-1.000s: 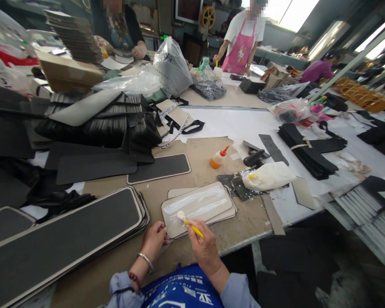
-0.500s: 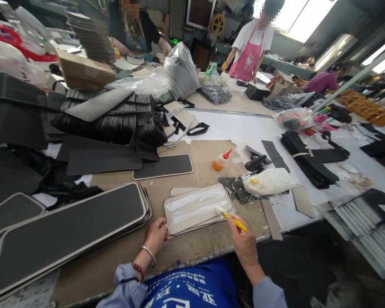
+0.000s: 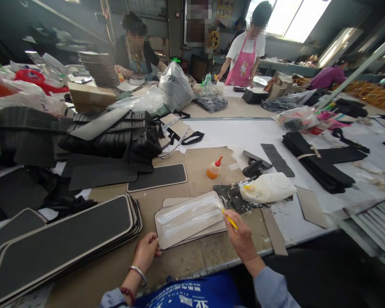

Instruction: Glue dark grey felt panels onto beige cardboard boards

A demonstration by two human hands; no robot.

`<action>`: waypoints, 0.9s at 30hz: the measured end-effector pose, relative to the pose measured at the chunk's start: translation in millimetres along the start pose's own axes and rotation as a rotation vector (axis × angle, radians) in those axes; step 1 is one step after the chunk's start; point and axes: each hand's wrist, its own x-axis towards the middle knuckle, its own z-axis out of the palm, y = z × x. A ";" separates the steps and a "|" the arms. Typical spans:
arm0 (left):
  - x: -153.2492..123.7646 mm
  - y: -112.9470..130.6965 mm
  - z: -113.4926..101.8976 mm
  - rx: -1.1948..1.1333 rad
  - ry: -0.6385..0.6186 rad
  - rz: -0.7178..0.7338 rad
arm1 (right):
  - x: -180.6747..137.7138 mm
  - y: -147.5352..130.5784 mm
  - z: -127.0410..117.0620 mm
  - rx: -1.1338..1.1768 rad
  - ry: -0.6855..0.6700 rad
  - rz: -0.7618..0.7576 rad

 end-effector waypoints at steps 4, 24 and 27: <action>-5.1 1.9 2.8 0.004 0.034 0.001 | 3.6 12.8 5.7 0.028 -0.067 -0.073; -11.7 3.1 16.5 0.011 0.174 -0.015 | 18.1 -54.1 60.9 0.127 -0.393 -0.389; -9.0 0.5 13.9 0.001 0.142 -0.013 | 12.2 -75.7 67.1 0.262 -0.455 -0.344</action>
